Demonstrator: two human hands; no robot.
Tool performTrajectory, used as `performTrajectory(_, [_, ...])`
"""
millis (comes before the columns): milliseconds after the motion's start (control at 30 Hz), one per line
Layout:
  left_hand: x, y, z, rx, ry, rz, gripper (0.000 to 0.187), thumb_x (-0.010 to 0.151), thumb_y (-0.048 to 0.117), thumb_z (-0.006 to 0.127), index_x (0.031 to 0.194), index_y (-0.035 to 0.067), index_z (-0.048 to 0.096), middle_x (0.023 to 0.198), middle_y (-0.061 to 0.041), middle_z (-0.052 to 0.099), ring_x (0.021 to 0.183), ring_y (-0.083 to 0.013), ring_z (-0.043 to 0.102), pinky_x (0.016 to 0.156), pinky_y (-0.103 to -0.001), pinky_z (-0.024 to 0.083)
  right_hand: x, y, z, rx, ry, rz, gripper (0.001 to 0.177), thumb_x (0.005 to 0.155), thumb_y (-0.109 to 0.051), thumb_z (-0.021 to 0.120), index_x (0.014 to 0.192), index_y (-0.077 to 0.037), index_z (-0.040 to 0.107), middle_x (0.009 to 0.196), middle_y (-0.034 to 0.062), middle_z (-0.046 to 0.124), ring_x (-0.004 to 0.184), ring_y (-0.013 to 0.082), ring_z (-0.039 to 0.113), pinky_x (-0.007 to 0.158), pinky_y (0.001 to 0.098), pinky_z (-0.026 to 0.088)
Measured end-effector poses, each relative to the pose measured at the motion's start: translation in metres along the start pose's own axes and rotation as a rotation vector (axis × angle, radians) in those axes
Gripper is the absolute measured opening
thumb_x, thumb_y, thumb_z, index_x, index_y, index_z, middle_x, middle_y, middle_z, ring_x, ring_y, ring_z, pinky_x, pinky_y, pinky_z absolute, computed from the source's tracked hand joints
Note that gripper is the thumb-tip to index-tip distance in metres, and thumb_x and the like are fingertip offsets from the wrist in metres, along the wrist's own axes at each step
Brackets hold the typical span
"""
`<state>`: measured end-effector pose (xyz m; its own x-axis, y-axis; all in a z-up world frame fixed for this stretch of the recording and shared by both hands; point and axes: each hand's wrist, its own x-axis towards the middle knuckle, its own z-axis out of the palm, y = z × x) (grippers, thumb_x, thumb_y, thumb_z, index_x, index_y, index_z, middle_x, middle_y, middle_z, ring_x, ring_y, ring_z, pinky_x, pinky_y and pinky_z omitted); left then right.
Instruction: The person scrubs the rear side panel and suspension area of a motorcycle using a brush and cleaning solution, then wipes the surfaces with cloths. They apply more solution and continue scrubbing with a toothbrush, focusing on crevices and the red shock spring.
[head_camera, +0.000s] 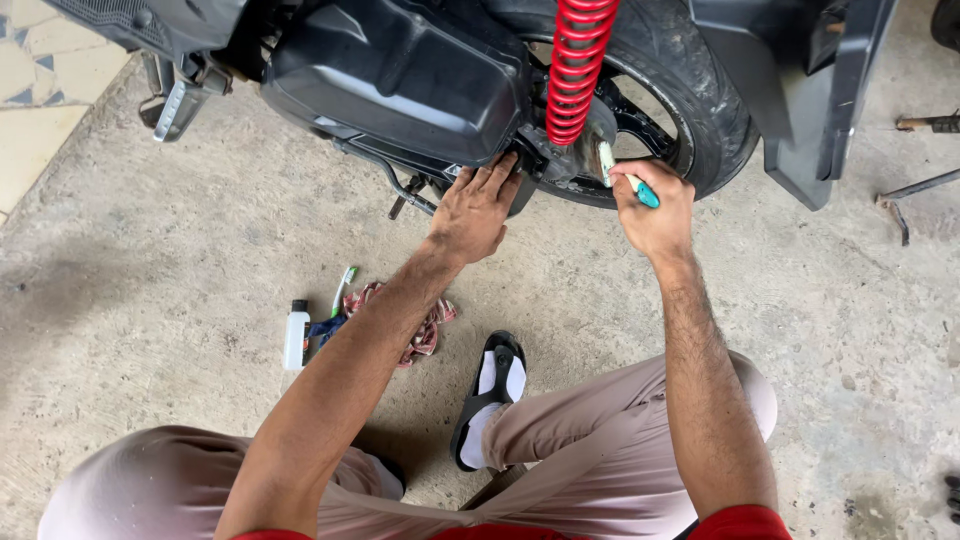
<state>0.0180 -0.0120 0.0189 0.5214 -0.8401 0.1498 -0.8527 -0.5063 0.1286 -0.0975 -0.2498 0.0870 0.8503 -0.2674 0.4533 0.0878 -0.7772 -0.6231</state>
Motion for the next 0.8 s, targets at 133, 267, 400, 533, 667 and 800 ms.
performTrajectory(133, [-0.004,-0.004,0.004,0.003,-0.063,0.0,0.064,0.088,0.011,0.065,0.147,-0.003,0.044,0.162,-0.023,0.028,0.154,-0.0353,0.022,0.124,-0.056,0.023,0.006,-0.012,-0.013,-0.077,0.006,0.02,0.012,0.095,-0.002,0.076,0.107,-0.004,0.077,0.098,0.0128,0.076,0.085,0.0186,0.075,0.069,0.0305,0.058])
performTrajectory(267, [0.003,-0.009,0.012,0.081,-0.034,0.041,0.051,0.096,0.006,0.057,0.145,-0.002,0.047,0.163,-0.022,0.029,0.154,-0.0352,0.023,0.122,-0.055,0.026,0.029,-0.018,-0.015,0.049,-0.03,-0.132,0.015,0.098,-0.005,0.077,0.113,-0.005,0.076,0.107,0.0108,0.077,0.093,0.0158,0.075,0.079,0.0278,0.059])
performTrajectory(400, [0.01,-0.002,0.001,0.067,-0.1,0.046,0.06,0.09,0.012,0.065,0.145,-0.004,0.047,0.161,-0.023,0.029,0.152,-0.0356,0.026,0.123,-0.052,0.027,0.055,-0.011,-0.004,0.088,-0.164,0.009,0.012,0.097,-0.01,0.078,0.109,-0.009,0.078,0.098,0.0053,0.079,0.082,0.0103,0.071,0.073,0.0234,0.055])
performTrajectory(533, [0.012,0.001,-0.007,0.079,-0.1,0.069,0.062,0.089,0.016,0.069,0.144,-0.004,0.049,0.161,-0.022,0.031,0.151,-0.0357,0.03,0.123,-0.049,0.03,0.058,0.003,-0.014,0.051,-0.198,0.116,0.011,0.096,-0.012,0.076,0.107,-0.012,0.079,0.091,0.0032,0.078,0.078,0.0078,0.069,0.071,0.0222,0.054])
performTrajectory(667, [0.01,-0.002,-0.011,0.081,-0.082,0.082,0.066,0.088,0.021,0.072,0.144,-0.006,0.048,0.158,-0.024,0.035,0.148,-0.0366,0.035,0.12,-0.049,0.033,0.054,0.004,-0.015,-0.05,-0.245,0.242,0.017,0.095,-0.007,0.068,0.105,-0.015,0.079,0.09,0.0028,0.078,0.065,0.0134,0.065,0.055,0.0286,0.051])
performTrajectory(800, [0.002,-0.005,-0.027,-0.015,-0.106,0.052,0.057,0.088,0.024,0.071,0.138,0.002,0.055,0.144,-0.018,0.05,0.132,-0.0325,0.051,0.111,-0.051,0.042,0.042,-0.028,-0.021,-0.153,-0.253,0.155,0.019,0.09,-0.002,0.065,0.096,-0.012,0.079,0.087,0.0066,0.078,0.061,0.0127,0.068,0.055,0.0272,0.055])
